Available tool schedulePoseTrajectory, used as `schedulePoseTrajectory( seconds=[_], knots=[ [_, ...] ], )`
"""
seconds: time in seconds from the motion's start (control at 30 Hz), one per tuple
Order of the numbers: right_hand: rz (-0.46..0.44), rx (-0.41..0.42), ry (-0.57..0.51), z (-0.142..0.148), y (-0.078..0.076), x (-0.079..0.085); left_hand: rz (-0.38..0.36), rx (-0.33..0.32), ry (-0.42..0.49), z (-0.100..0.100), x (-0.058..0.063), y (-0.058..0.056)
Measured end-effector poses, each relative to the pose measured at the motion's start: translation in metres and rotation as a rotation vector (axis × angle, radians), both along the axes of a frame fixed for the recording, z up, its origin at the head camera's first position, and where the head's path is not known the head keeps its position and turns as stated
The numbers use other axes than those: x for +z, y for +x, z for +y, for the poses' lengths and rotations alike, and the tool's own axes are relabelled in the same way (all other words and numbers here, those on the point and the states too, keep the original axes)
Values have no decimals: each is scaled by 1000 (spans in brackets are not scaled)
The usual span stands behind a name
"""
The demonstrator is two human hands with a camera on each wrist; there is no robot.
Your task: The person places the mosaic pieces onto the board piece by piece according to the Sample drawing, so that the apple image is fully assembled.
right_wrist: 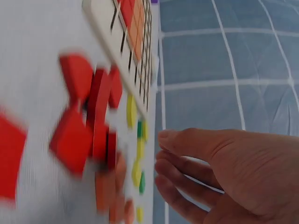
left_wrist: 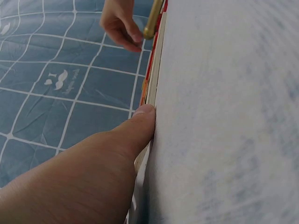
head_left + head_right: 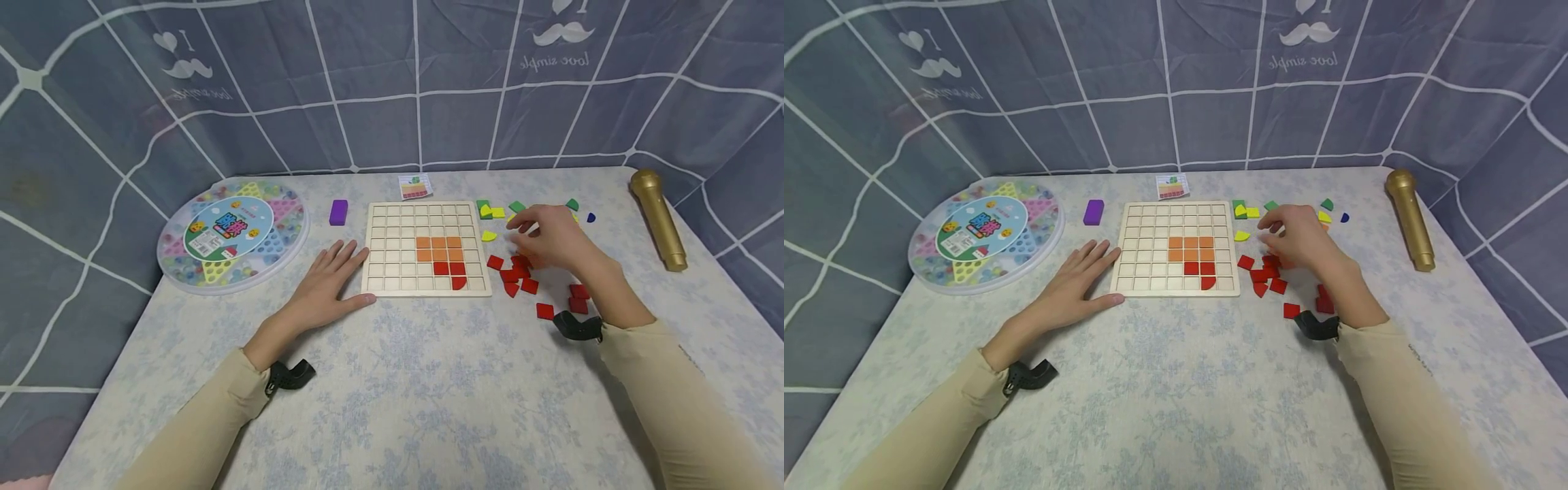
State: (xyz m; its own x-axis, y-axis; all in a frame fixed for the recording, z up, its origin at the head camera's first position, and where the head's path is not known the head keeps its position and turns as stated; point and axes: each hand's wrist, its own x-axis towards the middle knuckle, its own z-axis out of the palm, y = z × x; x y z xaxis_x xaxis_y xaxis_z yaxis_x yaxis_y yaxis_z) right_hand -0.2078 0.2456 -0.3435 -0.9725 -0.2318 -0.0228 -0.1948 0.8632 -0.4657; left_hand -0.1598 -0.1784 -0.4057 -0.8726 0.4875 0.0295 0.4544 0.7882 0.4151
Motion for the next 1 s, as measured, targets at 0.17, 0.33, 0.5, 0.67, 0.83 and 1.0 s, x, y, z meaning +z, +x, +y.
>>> schedulePoseTrajectory(
  seconds=[0.17,0.33,0.5,0.67,0.83,1.0],
  knots=[
    [63,-122,-10,25,-3,-8,-5,-1,-2,1,-1,0],
    [88,-281,-53,37,-5,-18,3,-1,0,0,-1,1],
    [49,-326,-43,43,-5,-21,12,-4,-4,1,-1,0],
    [41,-301,-29,44,-9,-27,10,-4,-3,0,0,0],
    [67,-255,-27,41,-11,-27,18,-5,0,1,1,-1],
    [80,-229,-8,36,-10,-25,18,-5,-4,1,2,0]
  ],
)
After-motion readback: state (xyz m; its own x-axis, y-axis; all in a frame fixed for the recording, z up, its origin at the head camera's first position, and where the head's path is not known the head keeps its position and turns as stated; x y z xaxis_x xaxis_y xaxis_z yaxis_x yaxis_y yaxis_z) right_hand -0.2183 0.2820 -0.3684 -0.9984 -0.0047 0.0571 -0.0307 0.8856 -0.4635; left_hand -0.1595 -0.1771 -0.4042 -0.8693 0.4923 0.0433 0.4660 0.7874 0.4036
